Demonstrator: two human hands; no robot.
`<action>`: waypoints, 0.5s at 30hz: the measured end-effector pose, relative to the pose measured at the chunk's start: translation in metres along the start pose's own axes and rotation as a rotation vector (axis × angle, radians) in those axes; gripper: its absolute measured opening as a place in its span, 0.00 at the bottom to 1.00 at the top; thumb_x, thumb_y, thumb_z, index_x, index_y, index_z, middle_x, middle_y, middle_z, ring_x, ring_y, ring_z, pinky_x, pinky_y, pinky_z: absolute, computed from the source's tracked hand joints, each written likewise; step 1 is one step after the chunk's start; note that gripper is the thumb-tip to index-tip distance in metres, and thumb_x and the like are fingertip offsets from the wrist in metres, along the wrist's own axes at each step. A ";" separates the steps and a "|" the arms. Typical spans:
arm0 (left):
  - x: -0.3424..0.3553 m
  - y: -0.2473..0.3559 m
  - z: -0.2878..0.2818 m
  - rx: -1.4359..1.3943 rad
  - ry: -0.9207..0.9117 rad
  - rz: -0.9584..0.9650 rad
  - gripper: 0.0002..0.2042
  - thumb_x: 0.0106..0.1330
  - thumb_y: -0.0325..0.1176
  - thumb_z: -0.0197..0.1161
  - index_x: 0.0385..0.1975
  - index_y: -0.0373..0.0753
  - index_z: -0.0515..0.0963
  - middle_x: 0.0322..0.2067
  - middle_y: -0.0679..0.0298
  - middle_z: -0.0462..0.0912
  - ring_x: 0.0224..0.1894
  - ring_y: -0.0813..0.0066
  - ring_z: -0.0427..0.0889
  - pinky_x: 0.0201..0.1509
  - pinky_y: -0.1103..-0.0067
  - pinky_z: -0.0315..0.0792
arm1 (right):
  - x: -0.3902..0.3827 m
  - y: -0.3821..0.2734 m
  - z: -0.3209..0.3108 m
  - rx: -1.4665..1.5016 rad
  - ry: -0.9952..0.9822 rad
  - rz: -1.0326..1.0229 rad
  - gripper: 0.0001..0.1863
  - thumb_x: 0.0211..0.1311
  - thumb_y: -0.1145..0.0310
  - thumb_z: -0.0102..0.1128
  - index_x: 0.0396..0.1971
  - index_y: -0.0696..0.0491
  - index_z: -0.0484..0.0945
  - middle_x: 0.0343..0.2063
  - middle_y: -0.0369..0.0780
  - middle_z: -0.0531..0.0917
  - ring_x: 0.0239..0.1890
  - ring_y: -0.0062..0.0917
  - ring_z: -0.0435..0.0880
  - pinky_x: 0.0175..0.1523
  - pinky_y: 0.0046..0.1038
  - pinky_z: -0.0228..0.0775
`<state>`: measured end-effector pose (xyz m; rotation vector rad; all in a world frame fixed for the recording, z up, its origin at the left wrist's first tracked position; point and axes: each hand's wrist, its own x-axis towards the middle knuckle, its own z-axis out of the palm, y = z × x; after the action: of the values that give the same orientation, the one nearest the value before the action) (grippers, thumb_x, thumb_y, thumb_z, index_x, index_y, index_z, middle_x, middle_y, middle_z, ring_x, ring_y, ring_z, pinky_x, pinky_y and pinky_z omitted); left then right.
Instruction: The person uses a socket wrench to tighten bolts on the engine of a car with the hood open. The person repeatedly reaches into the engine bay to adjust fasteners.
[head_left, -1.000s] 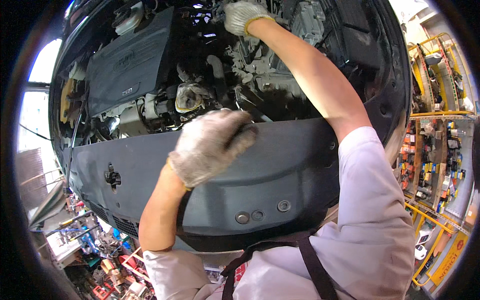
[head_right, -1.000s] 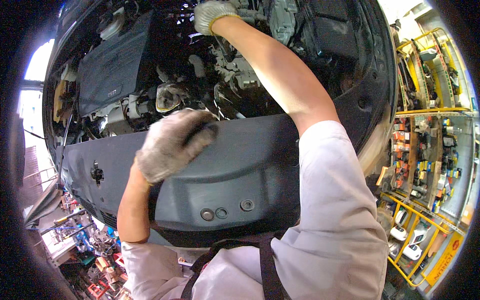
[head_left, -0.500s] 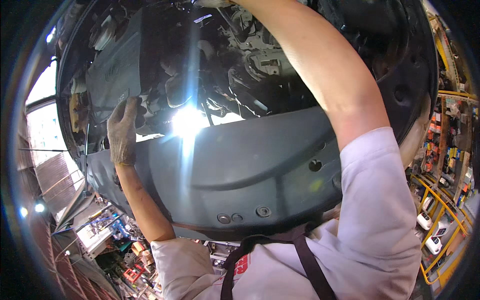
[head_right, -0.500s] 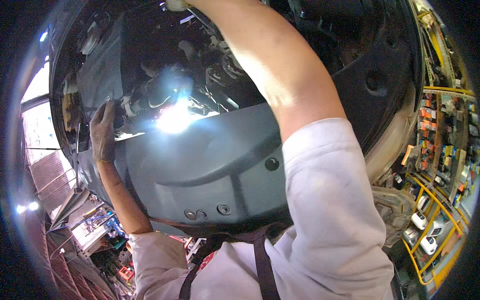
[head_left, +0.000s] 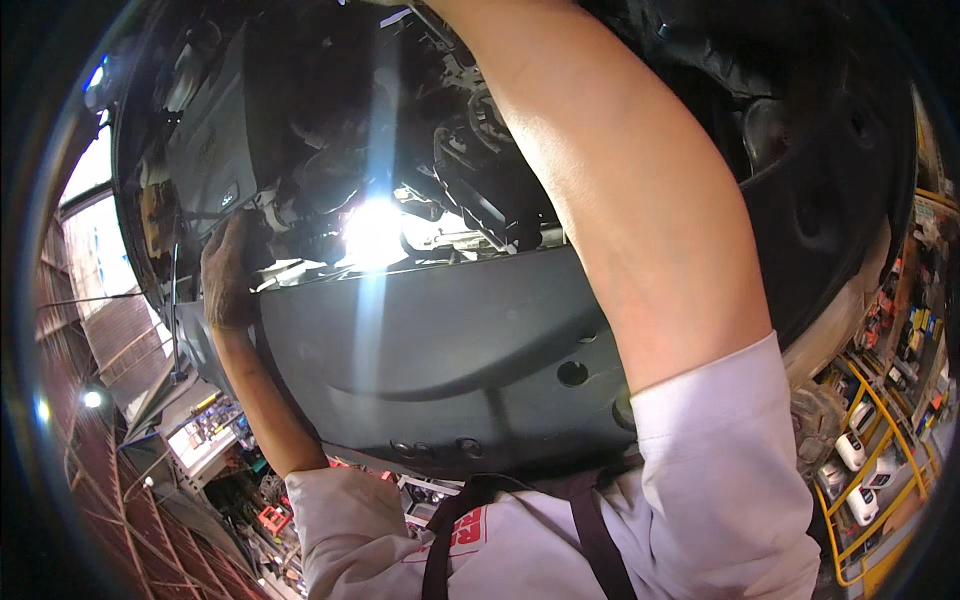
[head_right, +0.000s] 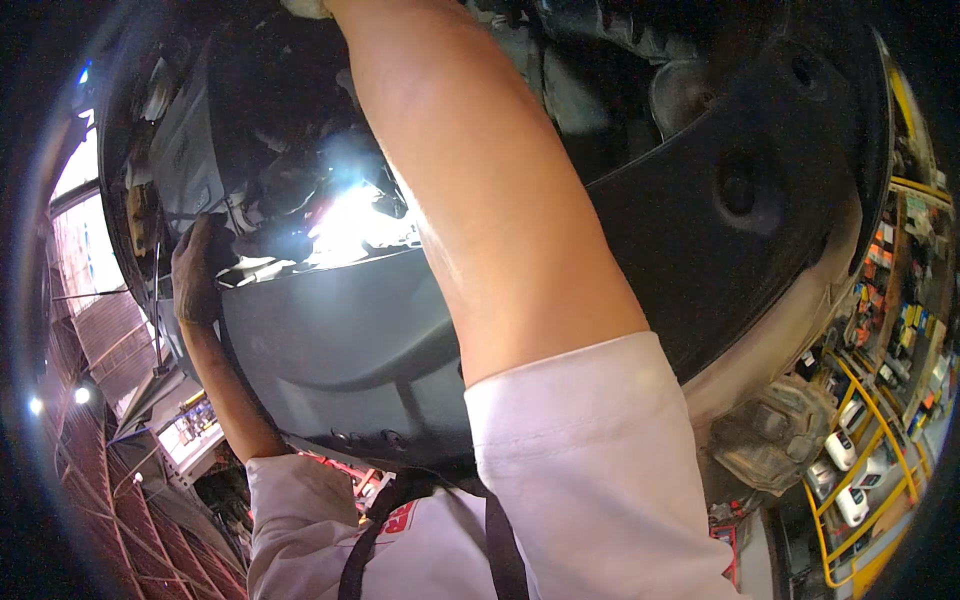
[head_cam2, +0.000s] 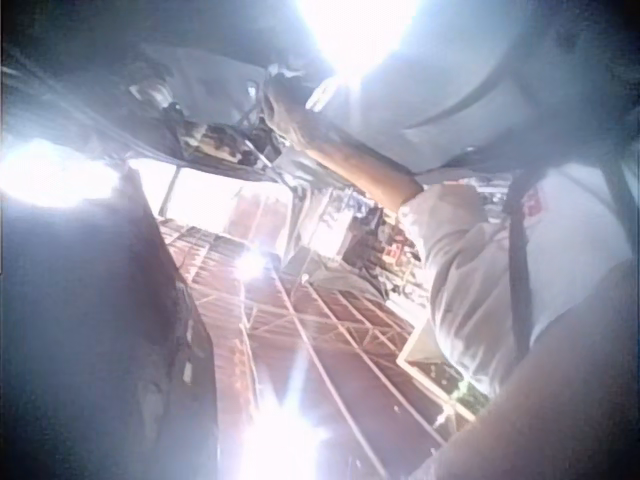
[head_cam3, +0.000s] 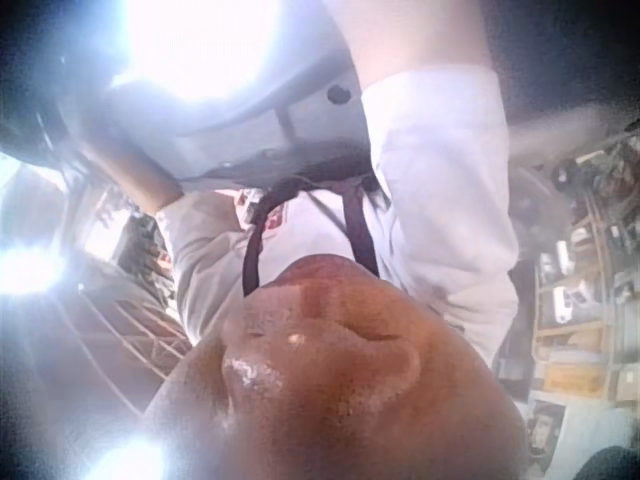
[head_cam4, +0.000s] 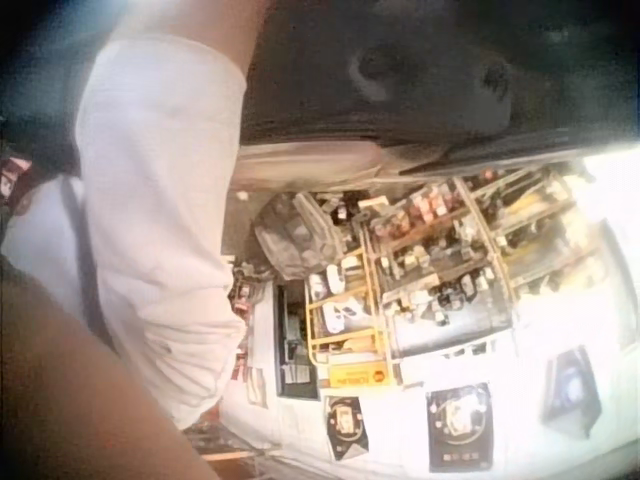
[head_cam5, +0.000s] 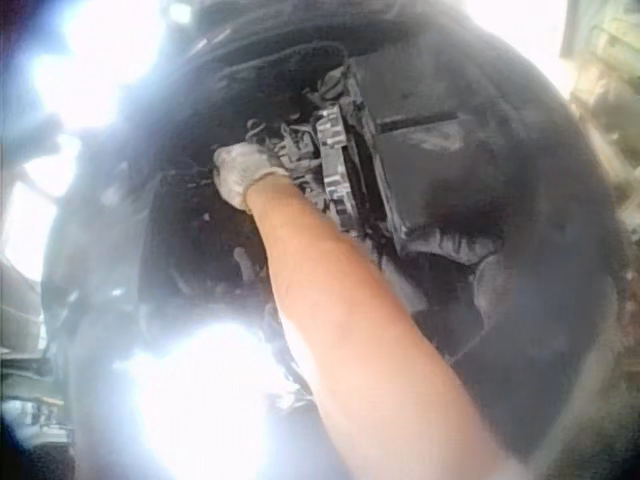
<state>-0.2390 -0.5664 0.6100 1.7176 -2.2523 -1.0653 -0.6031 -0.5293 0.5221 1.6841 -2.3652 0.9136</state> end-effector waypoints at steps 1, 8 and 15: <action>0.003 0.005 0.002 -0.023 0.003 -0.023 0.15 0.67 0.43 0.61 0.42 0.36 0.82 0.34 0.66 0.82 0.34 0.78 0.78 0.39 0.80 0.71 | 0.009 0.012 0.009 -0.003 0.039 0.005 0.16 0.62 0.69 0.50 0.44 0.53 0.86 0.48 0.49 0.84 0.53 0.39 0.84 0.55 0.38 0.78; 0.013 -0.010 0.006 0.115 0.057 0.040 0.22 0.67 0.51 0.61 0.44 0.36 0.83 0.32 0.66 0.82 0.31 0.79 0.76 0.36 0.80 0.68 | 0.022 0.001 0.026 0.554 0.166 0.452 0.17 0.57 0.67 0.56 0.43 0.58 0.84 0.41 0.52 0.86 0.47 0.47 0.84 0.52 0.41 0.77; 0.032 -0.013 0.004 0.234 -0.014 0.230 0.26 0.67 0.51 0.61 0.51 0.31 0.80 0.42 0.58 0.85 0.44 0.71 0.80 0.52 0.74 0.71 | 0.018 0.048 0.041 0.489 0.315 -0.150 0.16 0.58 0.62 0.58 0.42 0.54 0.85 0.38 0.47 0.87 0.43 0.40 0.85 0.47 0.37 0.75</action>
<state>-0.2420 -0.5943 0.5890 1.4779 -2.5939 -0.7953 -0.6415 -0.5553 0.4762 1.6704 -1.8832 1.6854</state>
